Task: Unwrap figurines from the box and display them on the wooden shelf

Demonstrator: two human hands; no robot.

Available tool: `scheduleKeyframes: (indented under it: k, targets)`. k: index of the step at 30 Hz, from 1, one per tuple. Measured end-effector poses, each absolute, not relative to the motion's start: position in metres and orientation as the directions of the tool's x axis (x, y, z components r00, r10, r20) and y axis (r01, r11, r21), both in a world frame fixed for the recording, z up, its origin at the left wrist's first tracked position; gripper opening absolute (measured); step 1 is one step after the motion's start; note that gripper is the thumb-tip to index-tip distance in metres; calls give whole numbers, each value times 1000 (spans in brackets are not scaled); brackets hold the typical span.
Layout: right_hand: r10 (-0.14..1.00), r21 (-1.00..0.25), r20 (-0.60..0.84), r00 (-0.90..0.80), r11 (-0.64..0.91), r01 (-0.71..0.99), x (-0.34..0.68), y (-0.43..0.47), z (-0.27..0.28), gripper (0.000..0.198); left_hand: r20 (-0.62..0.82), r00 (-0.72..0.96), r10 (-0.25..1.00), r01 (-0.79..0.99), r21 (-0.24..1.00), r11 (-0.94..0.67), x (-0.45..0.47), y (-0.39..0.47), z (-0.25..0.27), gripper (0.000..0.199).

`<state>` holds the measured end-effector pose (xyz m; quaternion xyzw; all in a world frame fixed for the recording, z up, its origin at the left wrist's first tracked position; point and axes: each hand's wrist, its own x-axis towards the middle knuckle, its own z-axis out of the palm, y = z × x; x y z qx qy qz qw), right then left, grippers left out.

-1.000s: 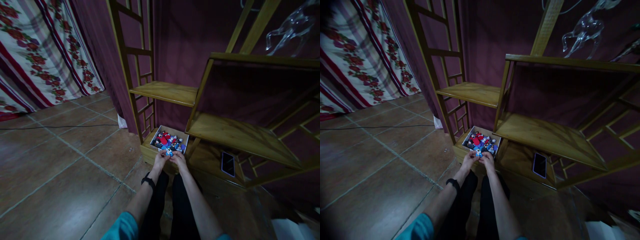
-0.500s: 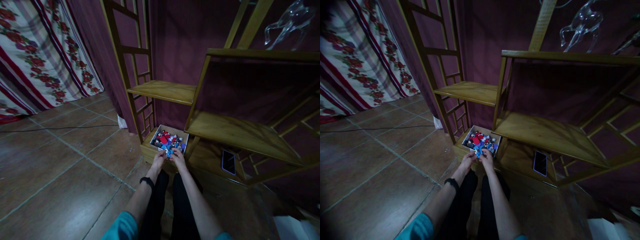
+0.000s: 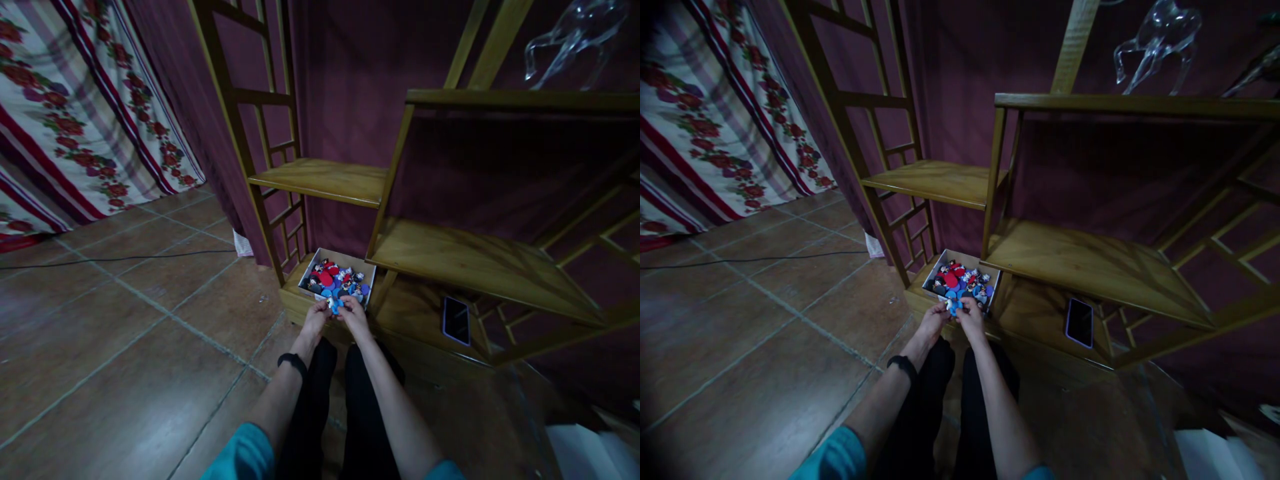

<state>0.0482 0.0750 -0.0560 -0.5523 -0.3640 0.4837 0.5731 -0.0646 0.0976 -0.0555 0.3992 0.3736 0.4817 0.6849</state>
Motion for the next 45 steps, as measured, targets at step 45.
scheduleKeyframes:
  k: [45]
  targets:
    - [925, -898, -229, 304, -80, -432, 50, 71, -44, 32, -66, 137, 988, -343, 933, 110, -60, 87, -46, 40]
